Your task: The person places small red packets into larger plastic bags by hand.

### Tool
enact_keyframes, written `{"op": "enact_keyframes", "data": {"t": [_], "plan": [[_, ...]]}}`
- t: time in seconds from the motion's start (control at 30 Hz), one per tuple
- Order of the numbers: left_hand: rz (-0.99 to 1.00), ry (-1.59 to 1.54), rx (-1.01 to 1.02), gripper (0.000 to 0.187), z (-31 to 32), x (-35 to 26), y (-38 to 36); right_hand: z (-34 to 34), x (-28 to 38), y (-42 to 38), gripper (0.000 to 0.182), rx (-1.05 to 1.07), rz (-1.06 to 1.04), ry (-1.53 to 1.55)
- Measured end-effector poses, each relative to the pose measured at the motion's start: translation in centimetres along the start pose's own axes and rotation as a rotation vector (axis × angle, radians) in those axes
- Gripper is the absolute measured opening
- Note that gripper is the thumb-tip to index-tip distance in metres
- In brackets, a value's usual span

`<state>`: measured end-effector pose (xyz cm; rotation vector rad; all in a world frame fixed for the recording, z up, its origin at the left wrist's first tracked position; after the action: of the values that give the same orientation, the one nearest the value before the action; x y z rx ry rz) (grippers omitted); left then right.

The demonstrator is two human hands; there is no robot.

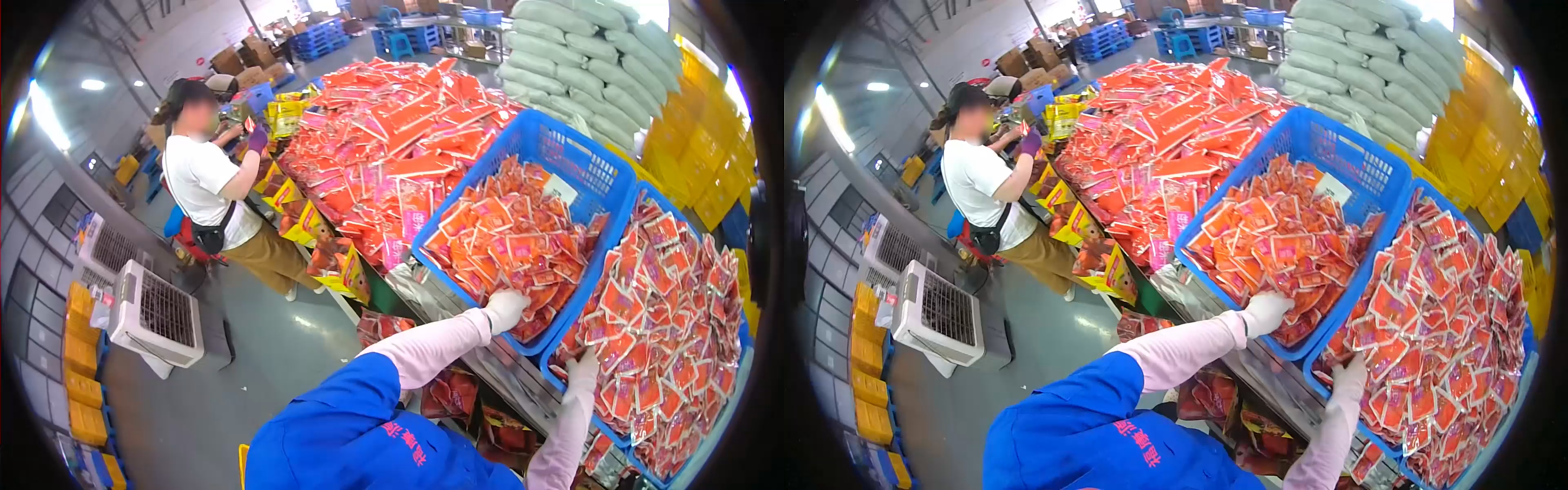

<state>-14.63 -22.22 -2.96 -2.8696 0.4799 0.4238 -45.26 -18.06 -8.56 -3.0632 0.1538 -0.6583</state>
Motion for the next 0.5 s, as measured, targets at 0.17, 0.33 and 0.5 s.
{"op": "enact_keyframes", "data": {"t": [0.17,0.33,0.5], "plan": [[0.124,-1.179,-0.048,0.02,-3.2,-2.8,-4.9,-6.3,3.6,-3.9,0.029,0.05,0.043,0.634],[0.405,-1.28,-0.18,0.024,-4.0,-8.7,-12.9,-7.8,14.4,-14.3,0.045,0.226,-0.118,1.133],[0.417,-1.128,0.22,0.027,-7.2,-6.1,-18.1,-9.9,13.6,-21.5,0.048,0.036,0.278,0.976]]}}
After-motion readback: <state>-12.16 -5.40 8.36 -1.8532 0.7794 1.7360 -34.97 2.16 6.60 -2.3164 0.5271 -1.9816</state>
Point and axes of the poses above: each hand's wrist, its own y-axis towards the middle knuckle, its own z-axis out of the palm, x = y × z, the point moved 2 cm from there along y, towards the middle knuckle, and after that the axes turned 6 degrees about -y, right-handed, at the moved point
